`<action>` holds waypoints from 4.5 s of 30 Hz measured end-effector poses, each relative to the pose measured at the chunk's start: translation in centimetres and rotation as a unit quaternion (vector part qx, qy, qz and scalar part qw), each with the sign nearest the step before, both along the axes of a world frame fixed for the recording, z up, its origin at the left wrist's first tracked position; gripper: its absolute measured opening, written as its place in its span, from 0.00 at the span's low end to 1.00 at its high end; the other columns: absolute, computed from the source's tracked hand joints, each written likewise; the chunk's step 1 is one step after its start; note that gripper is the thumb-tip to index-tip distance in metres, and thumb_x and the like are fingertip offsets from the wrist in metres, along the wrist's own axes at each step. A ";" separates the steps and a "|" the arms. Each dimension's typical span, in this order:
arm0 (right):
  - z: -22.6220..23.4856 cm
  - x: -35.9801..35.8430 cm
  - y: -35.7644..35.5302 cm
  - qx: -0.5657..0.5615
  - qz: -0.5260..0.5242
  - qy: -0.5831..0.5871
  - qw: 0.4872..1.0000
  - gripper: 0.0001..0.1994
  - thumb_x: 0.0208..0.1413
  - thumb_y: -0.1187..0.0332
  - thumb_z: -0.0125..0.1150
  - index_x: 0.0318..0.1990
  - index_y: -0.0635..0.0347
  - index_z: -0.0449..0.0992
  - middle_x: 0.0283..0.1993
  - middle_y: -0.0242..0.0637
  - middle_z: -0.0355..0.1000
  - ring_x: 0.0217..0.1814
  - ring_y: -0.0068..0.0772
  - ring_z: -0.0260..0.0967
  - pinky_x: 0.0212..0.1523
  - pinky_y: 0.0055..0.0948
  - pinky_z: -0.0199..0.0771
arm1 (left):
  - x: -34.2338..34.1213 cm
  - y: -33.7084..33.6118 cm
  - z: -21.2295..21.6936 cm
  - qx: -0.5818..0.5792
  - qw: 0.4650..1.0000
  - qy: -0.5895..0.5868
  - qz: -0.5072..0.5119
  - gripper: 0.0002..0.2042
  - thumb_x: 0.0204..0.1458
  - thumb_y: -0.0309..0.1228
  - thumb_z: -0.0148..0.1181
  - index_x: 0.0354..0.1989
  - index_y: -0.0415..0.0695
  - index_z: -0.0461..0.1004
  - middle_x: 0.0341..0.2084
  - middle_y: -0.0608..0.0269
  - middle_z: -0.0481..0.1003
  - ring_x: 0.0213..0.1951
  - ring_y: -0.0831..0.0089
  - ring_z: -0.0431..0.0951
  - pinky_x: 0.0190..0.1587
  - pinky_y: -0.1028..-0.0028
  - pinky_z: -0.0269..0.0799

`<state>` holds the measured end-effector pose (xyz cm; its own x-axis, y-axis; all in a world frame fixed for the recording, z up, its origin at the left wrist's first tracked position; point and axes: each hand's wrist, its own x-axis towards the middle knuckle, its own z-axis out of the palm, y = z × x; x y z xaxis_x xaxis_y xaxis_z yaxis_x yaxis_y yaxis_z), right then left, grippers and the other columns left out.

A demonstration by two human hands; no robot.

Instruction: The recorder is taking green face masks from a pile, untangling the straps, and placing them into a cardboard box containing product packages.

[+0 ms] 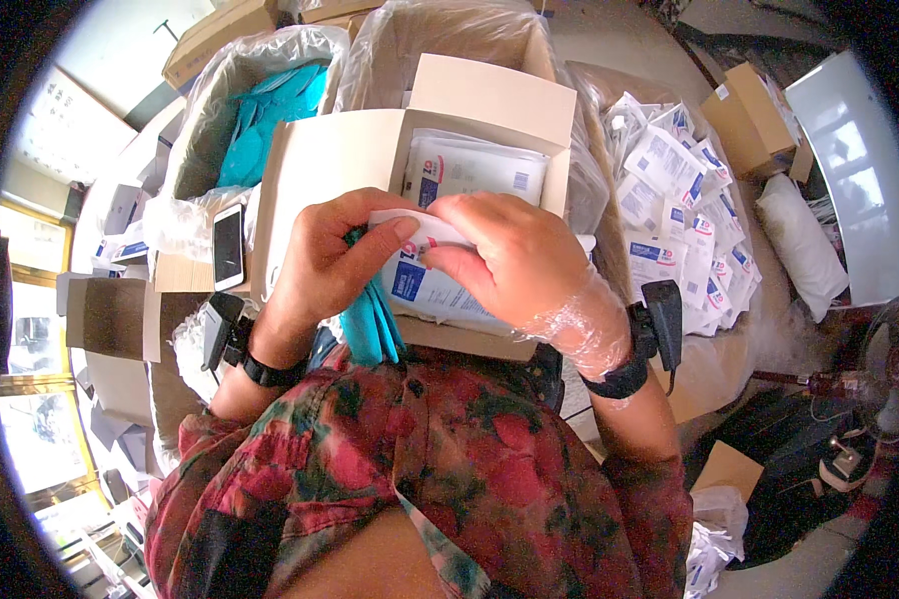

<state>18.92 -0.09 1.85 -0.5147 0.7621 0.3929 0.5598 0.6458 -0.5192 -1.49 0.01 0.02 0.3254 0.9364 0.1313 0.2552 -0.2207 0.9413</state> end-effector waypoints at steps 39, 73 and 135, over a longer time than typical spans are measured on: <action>2.9 2.1 -0.5 0.049 0.004 -0.007 0.999 0.08 0.47 0.70 0.65 0.30 0.60 0.71 0.27 0.39 0.69 0.33 0.45 0.69 0.32 0.38 0.68 | 0.1 1.2 2.6 0.039 0.992 -0.027 -0.118 0.10 0.52 0.26 0.63 0.42 0.36 0.77 0.34 0.63 0.78 0.34 0.80 0.74 0.37 0.78 0.69; 3.2 2.4 0.2 0.064 0.030 0.054 0.996 0.08 0.43 0.81 0.59 0.33 0.62 0.74 0.29 0.41 0.69 0.33 0.46 0.68 0.33 0.36 0.68 | -2.6 1.5 3.2 0.104 0.990 0.085 -0.037 0.08 0.49 0.21 0.60 0.38 0.38 0.78 0.32 0.66 0.77 0.30 0.84 0.70 0.29 0.82 0.63; -2.4 13.2 -0.6 -0.102 -0.187 0.223 0.951 0.21 0.51 0.72 0.65 0.54 0.61 0.71 0.44 0.35 0.75 0.44 0.25 0.71 0.44 0.25 0.72 | 2.5 2.7 1.4 -0.056 0.997 -0.044 -0.005 0.09 0.45 0.24 0.69 0.33 0.38 0.76 0.23 0.73 0.74 0.26 0.85 0.71 0.28 0.83 0.65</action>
<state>32.07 -0.64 -0.55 -0.0084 0.9427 0.3336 0.4254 0.3053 -0.8520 0.98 2.67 1.39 0.3261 0.9437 0.0549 0.1695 -0.1155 0.9787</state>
